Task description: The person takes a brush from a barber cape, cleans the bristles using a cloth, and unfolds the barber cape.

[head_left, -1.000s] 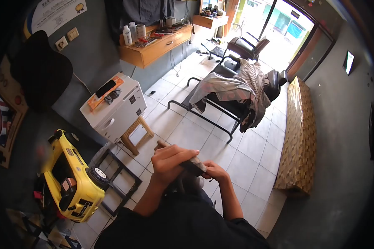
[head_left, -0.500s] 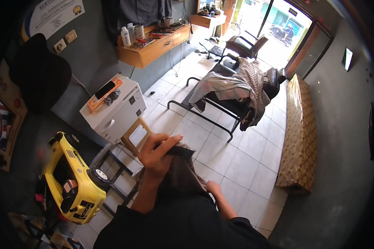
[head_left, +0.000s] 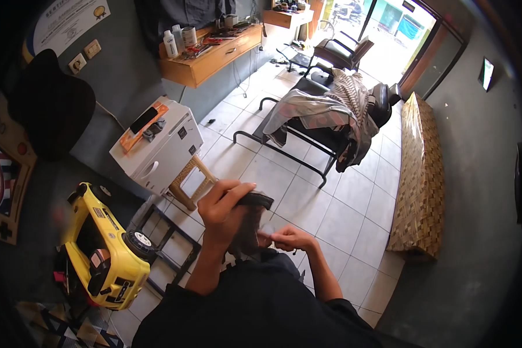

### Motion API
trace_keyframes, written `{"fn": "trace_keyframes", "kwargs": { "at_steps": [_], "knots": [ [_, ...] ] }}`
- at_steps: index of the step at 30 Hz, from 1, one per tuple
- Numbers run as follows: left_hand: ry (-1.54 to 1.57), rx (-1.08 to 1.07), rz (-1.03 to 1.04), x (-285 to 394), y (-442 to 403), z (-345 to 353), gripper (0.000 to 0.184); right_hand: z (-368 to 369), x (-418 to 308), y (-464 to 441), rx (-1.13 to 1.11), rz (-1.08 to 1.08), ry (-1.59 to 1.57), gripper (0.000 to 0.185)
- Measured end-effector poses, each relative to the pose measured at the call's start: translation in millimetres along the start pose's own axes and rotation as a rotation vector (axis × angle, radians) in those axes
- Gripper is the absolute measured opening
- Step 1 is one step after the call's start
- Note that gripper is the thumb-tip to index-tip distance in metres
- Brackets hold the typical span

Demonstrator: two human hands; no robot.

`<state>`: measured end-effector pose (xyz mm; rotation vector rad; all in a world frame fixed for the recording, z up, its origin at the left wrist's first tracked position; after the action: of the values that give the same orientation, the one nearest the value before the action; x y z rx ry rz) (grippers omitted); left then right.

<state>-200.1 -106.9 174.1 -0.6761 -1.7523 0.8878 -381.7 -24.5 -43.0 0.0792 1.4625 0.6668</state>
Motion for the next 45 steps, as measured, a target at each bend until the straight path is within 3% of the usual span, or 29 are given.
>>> {"fn": "trace_keyframes", "kwargs": {
  "at_steps": [3,5,8,13,14,16,19,21,23,25,27,29,32,35,36,38,41,43,45],
  "knots": [
    [-0.094,0.127,-0.006,-3,-3,-11,0.032,-17,79,-29,0.104,0.188,0.702,0.046],
    [-0.146,0.187,-0.011,-7,-7,-19,0.03,-26,124,-28,0.367,0.34,1.12,0.049],
    [-0.133,0.213,-0.029,-10,-10,-28,0.03,-42,177,-24,0.527,0.347,1.186,0.049],
    [-0.019,0.083,-0.076,-6,-11,-14,0.03,-47,124,-19,0.617,0.118,0.496,0.045],
    [0.0,0.04,-0.092,-4,-10,-8,0.03,-38,83,-11,0.613,0.21,0.368,0.044],
    [0.056,-0.025,-0.17,3,-10,3,0.028,-20,36,-6,0.429,0.015,-0.224,0.037],
    [0.074,-0.137,-0.261,0,-7,20,0.027,2,-14,7,0.216,-0.224,-0.538,0.038],
    [0.048,-0.214,-0.318,-9,-2,24,0.016,13,-18,10,0.125,-0.271,-0.583,0.039],
    [0.045,-0.233,-0.455,-12,3,24,0.011,16,4,2,0.217,-0.155,-0.42,0.039],
    [0.064,-0.205,-0.52,-15,6,22,0.009,14,42,-11,0.273,-0.043,-0.053,0.041],
    [0.151,-0.141,-0.594,-19,7,19,0.01,-3,124,-31,0.366,0.072,0.516,0.043],
    [0.311,-0.041,-0.676,-22,8,16,0.012,-11,155,-27,0.397,0.32,0.962,0.043],
    [0.315,-0.041,-0.647,-21,3,12,0.015,-23,155,-16,0.468,0.35,1.025,0.044],
    [0.286,-0.107,-0.675,-23,2,15,0.016,-41,126,-24,0.621,0.158,0.841,0.043],
    [0.275,-0.133,-0.686,-25,3,17,0.017,-43,107,-23,0.703,0.004,0.694,0.045],
    [0.266,-0.159,-0.717,-27,9,22,0.018,-26,32,-8,0.659,-0.1,0.171,0.042],
    [0.252,-0.195,-0.71,-22,11,25,0.017,3,-25,5,0.337,-0.242,-0.607,0.037],
    [0.256,-0.194,-0.657,-18,7,26,0.015,18,-36,8,0.289,-0.288,-0.534,0.035],
    [0.298,-0.133,-0.621,-16,9,32,0.013,29,-28,0,0.308,-0.251,-0.238,0.036]
  ]
}}
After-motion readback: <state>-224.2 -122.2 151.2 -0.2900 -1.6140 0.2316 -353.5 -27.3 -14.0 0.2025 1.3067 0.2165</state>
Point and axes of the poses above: each hand's wrist, its own y-axis away from the middle knuckle, its own z-axis out of the palm, x = y × z, the point moved 4 cm from there along -y, towards the middle knuckle, and after that the axes turned 8 degrees about x, right-handed, at the moved point
